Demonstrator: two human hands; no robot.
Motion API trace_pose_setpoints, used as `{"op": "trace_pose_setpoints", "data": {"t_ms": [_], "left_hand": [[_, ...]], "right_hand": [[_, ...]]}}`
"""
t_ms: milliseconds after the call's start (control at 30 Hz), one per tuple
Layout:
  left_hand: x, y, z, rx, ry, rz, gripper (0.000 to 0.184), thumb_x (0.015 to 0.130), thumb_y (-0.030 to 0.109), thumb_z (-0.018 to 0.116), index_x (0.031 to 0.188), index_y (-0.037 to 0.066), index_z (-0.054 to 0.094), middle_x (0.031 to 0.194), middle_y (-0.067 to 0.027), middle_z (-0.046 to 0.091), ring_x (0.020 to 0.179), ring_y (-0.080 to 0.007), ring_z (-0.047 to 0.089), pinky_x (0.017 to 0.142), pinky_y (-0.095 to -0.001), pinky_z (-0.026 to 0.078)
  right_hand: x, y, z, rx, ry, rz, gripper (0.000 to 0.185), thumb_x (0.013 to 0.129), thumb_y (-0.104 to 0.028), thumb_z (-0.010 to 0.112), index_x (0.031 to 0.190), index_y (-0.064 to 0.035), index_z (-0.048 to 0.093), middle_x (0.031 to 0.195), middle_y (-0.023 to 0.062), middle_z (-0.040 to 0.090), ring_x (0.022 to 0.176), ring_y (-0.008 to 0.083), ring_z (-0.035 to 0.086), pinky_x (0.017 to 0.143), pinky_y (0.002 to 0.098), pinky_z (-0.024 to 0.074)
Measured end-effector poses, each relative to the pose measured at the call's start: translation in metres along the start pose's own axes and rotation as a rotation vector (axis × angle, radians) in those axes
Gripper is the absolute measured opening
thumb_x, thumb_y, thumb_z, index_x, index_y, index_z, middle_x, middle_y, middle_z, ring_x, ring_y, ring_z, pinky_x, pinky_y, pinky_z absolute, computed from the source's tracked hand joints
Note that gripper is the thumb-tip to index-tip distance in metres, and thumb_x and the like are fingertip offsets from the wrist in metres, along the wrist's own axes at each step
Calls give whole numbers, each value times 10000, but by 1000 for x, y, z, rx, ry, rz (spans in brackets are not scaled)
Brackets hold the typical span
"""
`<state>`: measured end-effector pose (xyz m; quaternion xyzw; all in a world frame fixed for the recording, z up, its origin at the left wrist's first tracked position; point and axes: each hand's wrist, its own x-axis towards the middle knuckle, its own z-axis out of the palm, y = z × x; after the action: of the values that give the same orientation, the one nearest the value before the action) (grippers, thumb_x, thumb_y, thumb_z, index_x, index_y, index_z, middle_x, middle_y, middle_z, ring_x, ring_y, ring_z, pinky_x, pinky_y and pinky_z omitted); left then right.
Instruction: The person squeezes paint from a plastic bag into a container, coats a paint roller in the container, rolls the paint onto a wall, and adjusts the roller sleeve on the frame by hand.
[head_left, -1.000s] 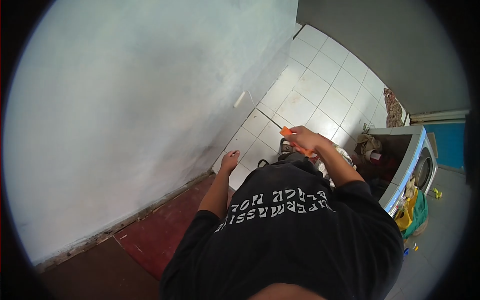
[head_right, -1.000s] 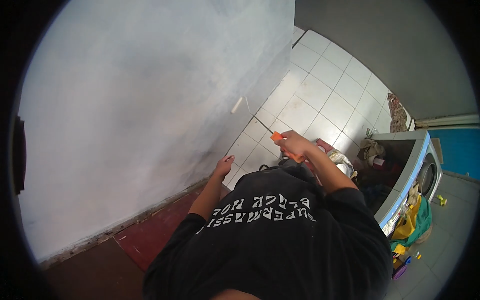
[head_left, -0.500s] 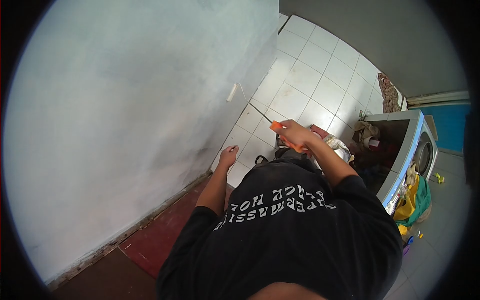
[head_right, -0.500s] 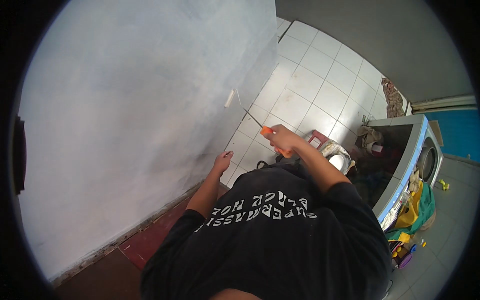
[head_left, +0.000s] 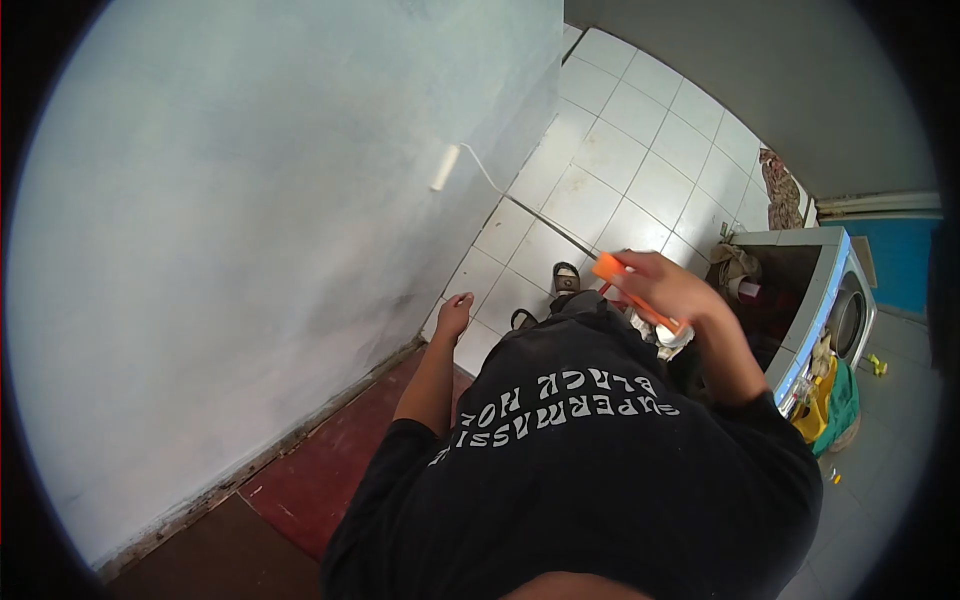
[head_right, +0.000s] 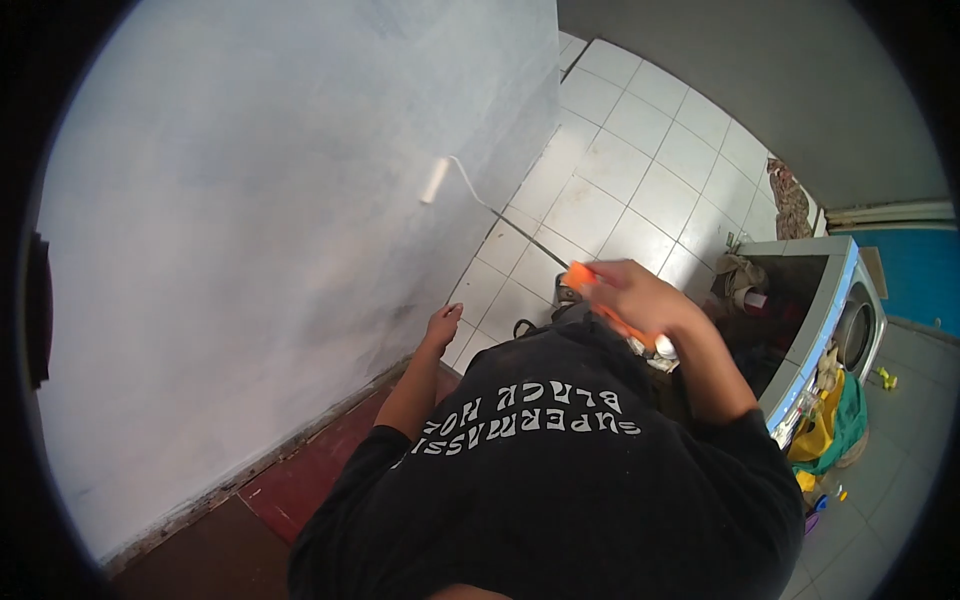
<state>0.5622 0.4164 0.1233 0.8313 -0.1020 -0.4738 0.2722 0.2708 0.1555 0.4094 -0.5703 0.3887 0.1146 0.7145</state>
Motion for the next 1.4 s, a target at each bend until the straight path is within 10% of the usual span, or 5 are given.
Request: {"op": "trace_pose_setpoints", "data": {"t_ms": [267, 333, 567, 633, 1400], "left_hand": [[2, 3, -1, -89, 38, -10, 399, 891, 340, 605, 1158, 45, 637, 1092, -116, 658, 1016, -213, 600, 893, -326, 444], [11, 0, 4, -138, 31, 16, 379, 876, 421, 613, 1089, 108, 627, 816, 14, 533, 674, -84, 454, 510, -247, 356], [27, 15, 25, -209, -24, 41, 357, 885, 404, 606, 1091, 112, 624, 843, 21, 533, 605, -80, 435, 485, -230, 344], [10, 42, 32, -121, -4, -11, 403, 897, 341, 599, 1157, 36, 639, 1089, -109, 662, 1034, -197, 598, 900, -308, 441], [35, 26, 29, -23, -18, 27, 413, 884, 342, 613, 1152, 30, 643, 1105, -131, 656, 1031, -215, 603, 897, -323, 448]], "right_hand": [[124, 18, 6, 43, 6, 41, 243, 913, -235, 517, 845, -3, 544, 661, 29, 529, 501, 100, 499, 452, 271, 408], [63, -4, -11, 101, -12, 55, 254, 923, -218, 539, 1022, 16, 553, 701, 33, 537, 446, 84, 460, 419, 247, 381], [-60, -37, -36, 183, -39, -31, 302, 955, -183, 499, 1184, 8, 546, 685, 25, 516, 430, 74, 446, 391, 233, 358], [-23, -29, -34, 72, -57, -48, 422, 931, -173, 502, 1309, 11, 477, 699, 42, 537, 412, 74, 454, 371, 217, 376], [84, 13, -23, -33, 106, -12, 364, 910, -204, 557, 1179, 42, 553, 707, 48, 545, 443, 106, 471, 407, 273, 397]]}}
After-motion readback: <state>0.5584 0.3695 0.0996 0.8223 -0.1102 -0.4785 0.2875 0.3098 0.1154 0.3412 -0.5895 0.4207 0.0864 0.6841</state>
